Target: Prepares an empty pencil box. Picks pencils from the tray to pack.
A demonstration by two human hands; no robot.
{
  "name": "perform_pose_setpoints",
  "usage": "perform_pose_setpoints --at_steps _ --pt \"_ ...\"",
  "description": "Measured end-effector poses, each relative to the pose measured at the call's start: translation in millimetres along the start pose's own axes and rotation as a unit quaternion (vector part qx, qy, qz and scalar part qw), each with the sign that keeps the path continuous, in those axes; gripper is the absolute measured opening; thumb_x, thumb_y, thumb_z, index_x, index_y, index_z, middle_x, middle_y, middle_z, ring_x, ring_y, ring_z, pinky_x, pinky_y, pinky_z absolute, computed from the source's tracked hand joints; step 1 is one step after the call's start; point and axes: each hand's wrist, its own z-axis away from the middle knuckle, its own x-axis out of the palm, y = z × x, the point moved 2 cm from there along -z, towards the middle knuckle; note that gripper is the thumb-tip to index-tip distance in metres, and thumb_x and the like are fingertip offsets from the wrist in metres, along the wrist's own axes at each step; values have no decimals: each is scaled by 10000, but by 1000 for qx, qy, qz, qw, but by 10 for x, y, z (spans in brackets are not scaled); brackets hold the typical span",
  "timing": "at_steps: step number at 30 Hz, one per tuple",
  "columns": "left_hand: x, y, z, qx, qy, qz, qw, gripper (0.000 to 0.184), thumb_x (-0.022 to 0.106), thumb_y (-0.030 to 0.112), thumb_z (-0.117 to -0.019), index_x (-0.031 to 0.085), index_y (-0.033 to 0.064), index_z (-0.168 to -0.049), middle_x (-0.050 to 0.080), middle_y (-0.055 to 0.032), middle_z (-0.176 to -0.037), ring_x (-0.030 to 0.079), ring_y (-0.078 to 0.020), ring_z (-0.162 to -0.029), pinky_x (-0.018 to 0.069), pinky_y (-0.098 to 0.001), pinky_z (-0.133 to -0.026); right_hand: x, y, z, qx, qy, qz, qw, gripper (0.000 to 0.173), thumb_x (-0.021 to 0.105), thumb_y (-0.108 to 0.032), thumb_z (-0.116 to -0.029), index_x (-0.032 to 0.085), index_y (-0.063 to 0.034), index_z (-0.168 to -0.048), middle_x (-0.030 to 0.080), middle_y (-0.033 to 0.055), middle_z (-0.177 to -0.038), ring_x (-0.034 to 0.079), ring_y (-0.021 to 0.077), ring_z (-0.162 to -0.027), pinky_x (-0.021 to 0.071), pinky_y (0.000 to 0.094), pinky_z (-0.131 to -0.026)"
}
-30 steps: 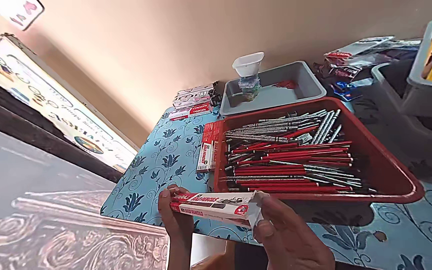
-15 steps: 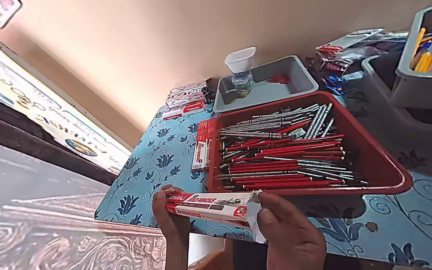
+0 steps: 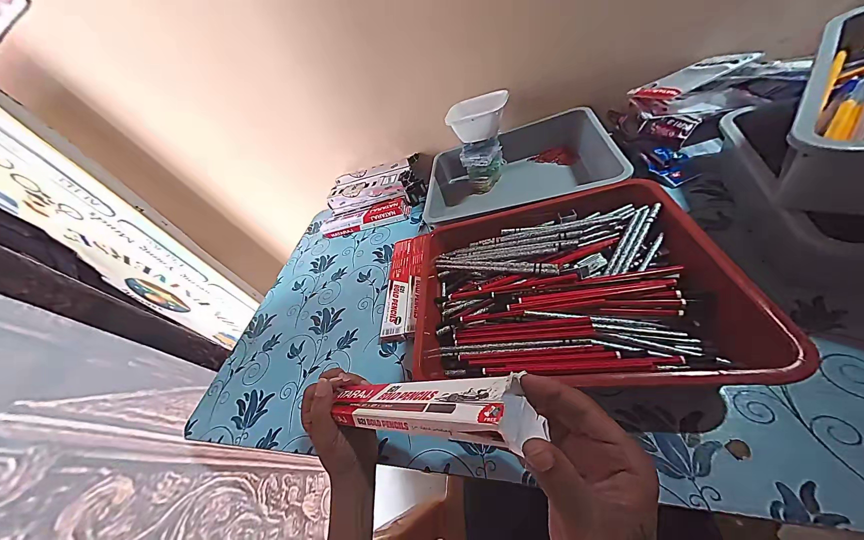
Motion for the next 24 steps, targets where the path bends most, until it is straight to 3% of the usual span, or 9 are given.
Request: perform_pose_setpoints --at_steps 6,14,19,24 --pt "6 -12 7 12 -3 5 1000 334 450 140 -1017 692 167 -789 731 27 -818 710 -46 -734 604 -207 -683 4 6 -1 -37 0 67 997 446 805 -242 -863 666 2 -1210 733 -46 -1169 705 17 -993 620 208 -813" --pt "5 -15 7 16 -14 -12 1000 341 455 141 -1009 697 187 -773 728 41 -815 703 -35 -731 599 -204 -682 -29 -15 -33 -26 -7 95 995 531 801 -211 -857 645 112 -1248 713 68 -1212 703 45 -1052 625 217 -826" --pt "2 -19 7 28 -28 -14 999 285 524 172 -1001 714 204 -791 731 54 -835 709 -40 -754 603 -203 -698 -86 -16 -92 0 -17 92 996 507 764 -122 -868 607 156 -1260 707 100 -1205 717 47 -978 631 218 -790" --pt "-11 -15 1 41 -23 -47 998 303 508 177 -999 713 209 -779 733 59 -839 703 -37 -743 599 -198 -691 -143 -22 -124 23 -42 118 992 546 754 -153 -884 580 171 -1287 697 114 -1201 715 31 -928 628 203 -773"
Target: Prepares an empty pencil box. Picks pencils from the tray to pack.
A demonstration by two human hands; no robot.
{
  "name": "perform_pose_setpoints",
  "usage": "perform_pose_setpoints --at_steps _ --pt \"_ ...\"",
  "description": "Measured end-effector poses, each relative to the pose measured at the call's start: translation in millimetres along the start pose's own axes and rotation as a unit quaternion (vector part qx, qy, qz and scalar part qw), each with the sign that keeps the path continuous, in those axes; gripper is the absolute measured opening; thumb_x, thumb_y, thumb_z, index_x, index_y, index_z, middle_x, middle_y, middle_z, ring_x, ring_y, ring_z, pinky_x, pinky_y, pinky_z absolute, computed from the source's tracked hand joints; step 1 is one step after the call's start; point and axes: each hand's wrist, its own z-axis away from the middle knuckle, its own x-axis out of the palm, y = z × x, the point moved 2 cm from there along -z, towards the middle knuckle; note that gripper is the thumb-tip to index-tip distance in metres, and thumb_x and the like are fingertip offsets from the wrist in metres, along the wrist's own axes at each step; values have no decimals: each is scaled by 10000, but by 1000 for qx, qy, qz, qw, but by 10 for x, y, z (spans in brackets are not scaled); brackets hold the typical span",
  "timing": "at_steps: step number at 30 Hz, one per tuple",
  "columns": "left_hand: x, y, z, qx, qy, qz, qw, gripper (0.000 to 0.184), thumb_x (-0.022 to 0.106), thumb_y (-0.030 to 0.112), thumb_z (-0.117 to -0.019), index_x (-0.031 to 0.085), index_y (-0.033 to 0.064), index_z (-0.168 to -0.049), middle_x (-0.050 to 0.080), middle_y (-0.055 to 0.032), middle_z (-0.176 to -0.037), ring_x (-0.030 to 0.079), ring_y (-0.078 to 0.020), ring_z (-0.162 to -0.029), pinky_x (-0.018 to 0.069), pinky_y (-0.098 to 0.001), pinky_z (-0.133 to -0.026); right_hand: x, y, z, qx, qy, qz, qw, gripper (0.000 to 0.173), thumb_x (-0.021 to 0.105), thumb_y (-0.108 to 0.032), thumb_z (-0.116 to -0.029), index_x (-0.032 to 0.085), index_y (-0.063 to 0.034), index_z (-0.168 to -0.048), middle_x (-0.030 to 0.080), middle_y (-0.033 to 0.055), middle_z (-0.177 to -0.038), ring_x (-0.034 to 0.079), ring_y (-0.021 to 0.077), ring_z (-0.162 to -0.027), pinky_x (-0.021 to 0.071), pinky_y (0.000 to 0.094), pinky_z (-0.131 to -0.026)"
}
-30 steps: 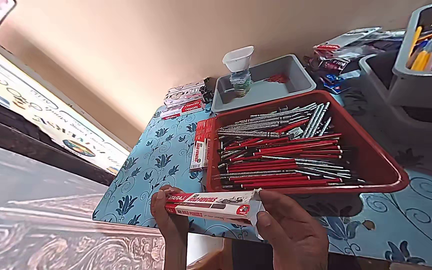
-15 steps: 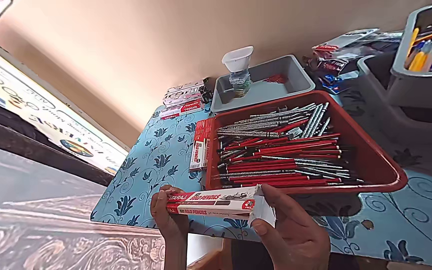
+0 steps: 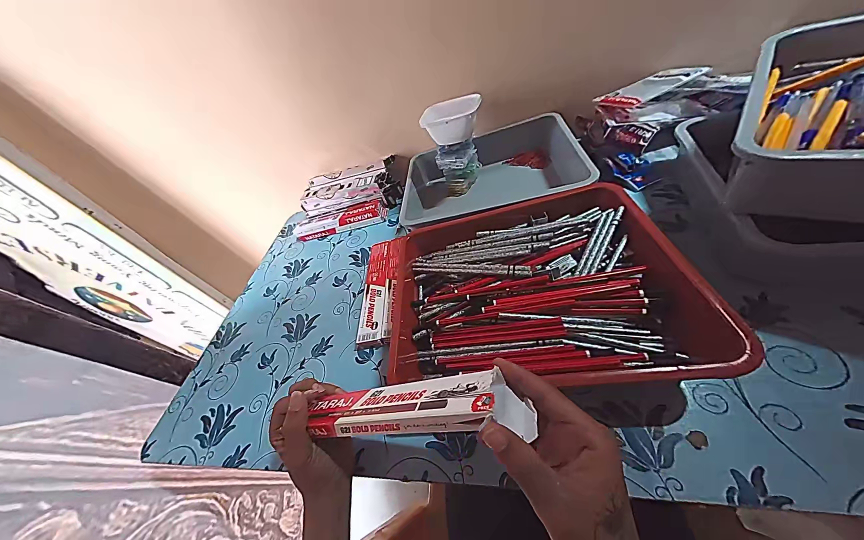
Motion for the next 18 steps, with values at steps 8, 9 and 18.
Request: perform_pose_setpoints --at_steps 8,9,18 --pt "-64 16 -32 25 -42 -25 998 183 640 252 -959 752 249 -814 742 84 -893 709 -25 -773 599 -188 -698 -124 32 -48 32 -40 12 999 506 719 -107 -902 571 160 -1306 708 117 -1212 728 42 -923 635 207 -734" --pt "-77 30 -42 29 -47 -29 998 176 642 262 -962 759 256 -830 743 87 -901 710 -26 -782 600 -188 -702 -130 36 -51 35 -41 18 998 505 720 -108 -902 577 158 -1306 707 124 -1214 726 39 -920 632 202 -733" --pt "-185 203 -139 68 -106 -54 991 162 656 348 -976 765 275 -880 738 100 -951 709 -31 -808 598 -187 -709 -201 32 -35 43 -107 62 991 526 727 -163 -913 587 148 -1313 701 143 -1233 715 27 -967 614 179 -763"
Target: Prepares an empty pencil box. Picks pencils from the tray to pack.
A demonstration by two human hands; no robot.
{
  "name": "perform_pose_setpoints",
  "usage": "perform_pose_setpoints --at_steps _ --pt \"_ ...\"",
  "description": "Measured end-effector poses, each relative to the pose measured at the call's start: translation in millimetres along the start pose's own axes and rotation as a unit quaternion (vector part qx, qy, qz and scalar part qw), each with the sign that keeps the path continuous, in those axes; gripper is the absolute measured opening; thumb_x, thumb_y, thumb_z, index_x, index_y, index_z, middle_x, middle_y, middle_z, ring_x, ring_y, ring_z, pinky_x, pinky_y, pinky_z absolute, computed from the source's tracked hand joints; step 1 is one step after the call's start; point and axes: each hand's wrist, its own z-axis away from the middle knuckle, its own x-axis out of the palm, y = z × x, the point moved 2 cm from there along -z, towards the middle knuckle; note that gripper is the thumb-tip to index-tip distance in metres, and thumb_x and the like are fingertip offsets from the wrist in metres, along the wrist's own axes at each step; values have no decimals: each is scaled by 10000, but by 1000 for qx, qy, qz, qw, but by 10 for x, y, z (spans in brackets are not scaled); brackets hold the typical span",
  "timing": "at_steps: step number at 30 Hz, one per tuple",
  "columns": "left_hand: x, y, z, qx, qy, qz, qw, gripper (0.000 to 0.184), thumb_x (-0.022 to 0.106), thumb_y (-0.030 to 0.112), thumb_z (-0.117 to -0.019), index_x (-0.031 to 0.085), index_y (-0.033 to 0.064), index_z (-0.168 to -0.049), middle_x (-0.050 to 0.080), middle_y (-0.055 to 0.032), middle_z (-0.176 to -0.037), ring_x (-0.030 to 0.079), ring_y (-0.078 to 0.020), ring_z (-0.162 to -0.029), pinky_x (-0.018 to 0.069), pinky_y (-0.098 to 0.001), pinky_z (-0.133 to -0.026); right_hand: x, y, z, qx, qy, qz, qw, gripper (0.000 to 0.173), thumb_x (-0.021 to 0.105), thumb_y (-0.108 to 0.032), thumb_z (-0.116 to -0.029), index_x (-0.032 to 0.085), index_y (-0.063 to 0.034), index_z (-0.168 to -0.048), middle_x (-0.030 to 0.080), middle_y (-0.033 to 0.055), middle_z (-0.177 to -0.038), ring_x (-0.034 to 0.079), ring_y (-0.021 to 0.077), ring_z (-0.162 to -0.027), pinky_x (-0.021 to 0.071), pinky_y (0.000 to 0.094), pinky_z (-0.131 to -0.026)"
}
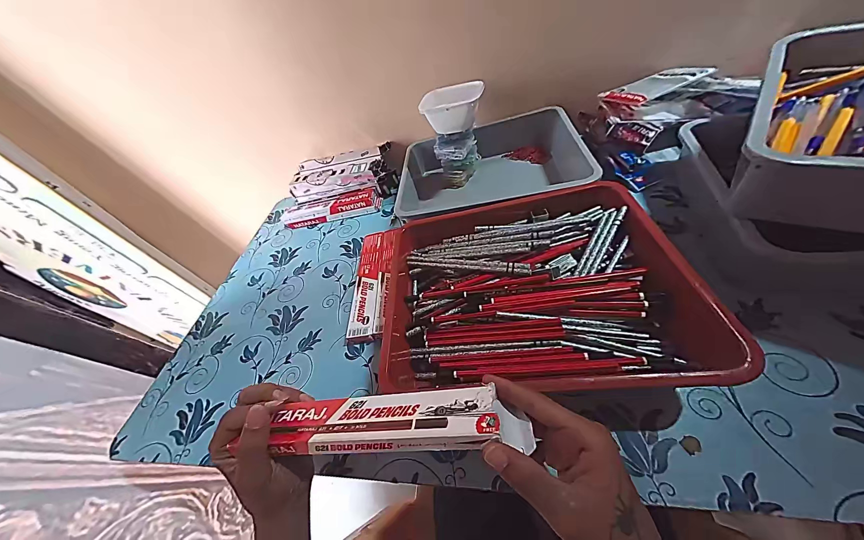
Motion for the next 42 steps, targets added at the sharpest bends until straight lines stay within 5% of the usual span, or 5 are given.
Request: perform_pose_setpoints --at_steps 14,21,30,37,42 --pt "6 25 -36 -141 -88 61 984 690 292 699 -980 667 227 -1315 651 -10 -1370 620 -224 -1270 573 -416 -953 1 -13 36 -76 -10 14 997 461 752 -172 -864 623 132 -1185 716 106 -1161 702 32 -1010 616 197 -808" --pt "46 84 -43 -289 -81 122 946 1067 -54 791 -915 463 67 -1504 651 -146 -1372 712 -279 -1119 613 -373 -857 -60 -62 68 -179 -40 96 978 481 788 -230 -870 643 83 -1205 708 131 -1203 652 36 -1137 551 176 -956" --pt "171 -15 19 -240 -6 164 957 806 -29 529 -1040 505 103 -1469 597 -71 -1449 564 -249 -1345 500 -441 -1064 160 -83 141 -235 -26 56 970 473 818 -222 -865 618 -6 -1235 685 79 -1234 631 44 -1187 545 187 -983" --pt "151 -116 63 -236 -34 141 961 497 608 534 -942 639 182 -1291 745 1 -1146 736 -134 -948 612 -271 -735 399 -92 158 -226 17 21 974 470 813 -211 -867 621 0 -1241 688 67 -1246 623 43 -1207 533 200 -1016" --pt "188 -159 94 -253 65 125 957 447 237 232 -1077 676 157 -1040 704 69 -749 679 -41 -687 576 -208 -649 644 -83 87 -252 21 -15 967 460 816 -232 -868 635 -49 -1249 691 10 -1257 619 32 -1219 528 192 -1018"
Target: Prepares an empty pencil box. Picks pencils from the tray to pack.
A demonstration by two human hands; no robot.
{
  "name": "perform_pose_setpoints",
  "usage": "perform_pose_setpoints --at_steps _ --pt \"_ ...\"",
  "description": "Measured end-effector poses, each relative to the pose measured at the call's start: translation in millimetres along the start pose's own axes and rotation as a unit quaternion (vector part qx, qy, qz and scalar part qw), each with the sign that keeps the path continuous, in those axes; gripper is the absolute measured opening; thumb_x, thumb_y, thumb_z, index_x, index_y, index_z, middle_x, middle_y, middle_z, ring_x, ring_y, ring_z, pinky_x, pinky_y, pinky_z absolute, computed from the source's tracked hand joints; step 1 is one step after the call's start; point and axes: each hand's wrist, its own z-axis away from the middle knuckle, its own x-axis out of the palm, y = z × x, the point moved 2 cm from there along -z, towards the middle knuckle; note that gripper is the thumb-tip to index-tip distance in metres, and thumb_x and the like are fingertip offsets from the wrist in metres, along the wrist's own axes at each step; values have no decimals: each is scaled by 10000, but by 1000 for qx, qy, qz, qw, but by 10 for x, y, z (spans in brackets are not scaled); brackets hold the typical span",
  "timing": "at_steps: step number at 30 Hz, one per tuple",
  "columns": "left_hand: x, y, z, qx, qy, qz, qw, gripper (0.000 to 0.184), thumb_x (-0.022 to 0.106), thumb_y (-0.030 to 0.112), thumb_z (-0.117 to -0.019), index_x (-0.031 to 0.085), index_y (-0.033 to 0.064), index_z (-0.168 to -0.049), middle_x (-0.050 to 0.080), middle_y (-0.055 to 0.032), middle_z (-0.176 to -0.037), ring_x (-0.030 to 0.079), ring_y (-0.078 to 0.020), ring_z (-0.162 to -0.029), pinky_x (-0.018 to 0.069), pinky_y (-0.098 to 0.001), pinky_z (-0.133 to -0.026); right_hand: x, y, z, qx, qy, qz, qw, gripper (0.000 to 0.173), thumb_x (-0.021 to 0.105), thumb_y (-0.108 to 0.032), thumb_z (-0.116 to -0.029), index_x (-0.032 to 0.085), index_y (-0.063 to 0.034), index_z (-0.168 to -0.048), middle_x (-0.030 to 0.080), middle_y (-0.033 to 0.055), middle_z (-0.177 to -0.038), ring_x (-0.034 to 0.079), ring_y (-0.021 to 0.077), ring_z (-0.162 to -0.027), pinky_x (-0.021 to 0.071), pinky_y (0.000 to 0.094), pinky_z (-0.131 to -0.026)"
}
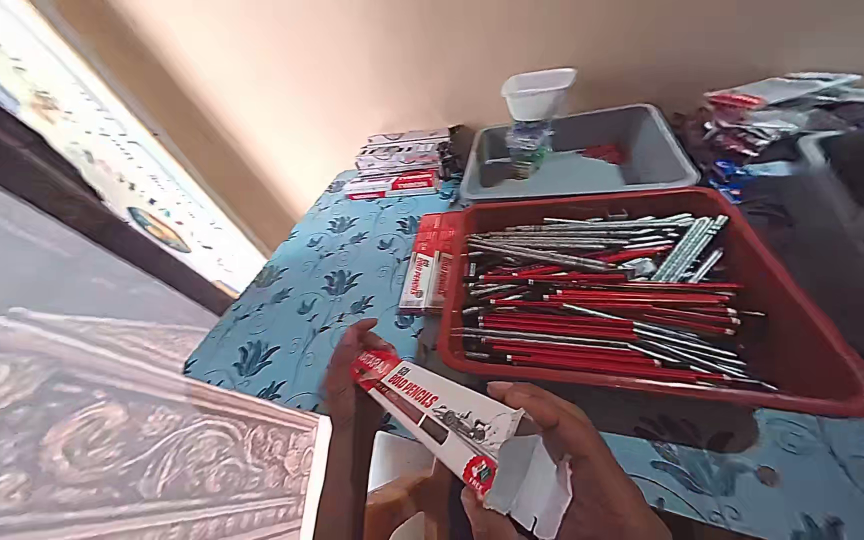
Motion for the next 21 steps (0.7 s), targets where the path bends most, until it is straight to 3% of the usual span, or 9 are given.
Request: perform_pose_setpoints --at_steps 3,8,10,14,18,21 --pt "27 22 -1 -20 49 42 998 491 152 181 -1080 631 133 -986 676 62 -695 661 -32 -637 555 -183 -609 171 -21 -42 -17 -16 -2 1000 453 806 -230 -880 617 -54 -1252 690 6 -1257 612 25 -1228 519 183 -1025" --pt "-10 -29 -19 -32 36 132 990 463 216 187 -1091 644 129 -922 677 27 -680 671 -43 -622 552 -171 -584 395 -139 -55 -26 -24 15 999 438 791 -216 -889 607 -13 -1231 692 35 -1234 615 21 -1218 519 173 -1023" --pt "-90 -108 -39 -7 -6 140 990 382 352 183 -1069 705 114 -940 706 10 -715 685 -57 -658 557 -190 -631 442 -168 -35 -21 -32 10 999 453 776 -239 -915 590 -3 -1254 676 42 -1264 603 19 -1231 511 177 -1032" --pt "-77 -73 -45 -41 -25 145 988 350 300 174 -1062 620 95 -944 682 -2 -711 656 -58 -605 533 -175 -558 508 -213 11 -25 -30 15 999 434 760 -259 -923 590 -17 -1240 673 27 -1247 597 8 -1220 497 169 -1027" --pt "-39 -46 -39 -78 -36 208 974 358 326 151 -1065 639 86 -904 668 -10 -691 669 -73 -614 550 -182 -566 533 -239 76 -51 -53 32 997 401 722 -259 -954 573 -36 -1252 649 21 -1262 581 -8 -1214 472 150 -1024" --pt "-73 -74 -46 -91 -68 220 969 309 426 184 -1062 677 90 -907 676 -7 -707 666 -63 -621 543 -173 -571 575 -248 113 -64 -45 45 996 384 716 -244 -950 576 -28 -1234 654 32 -1239 595 -1 -1181 476 145 -1008"
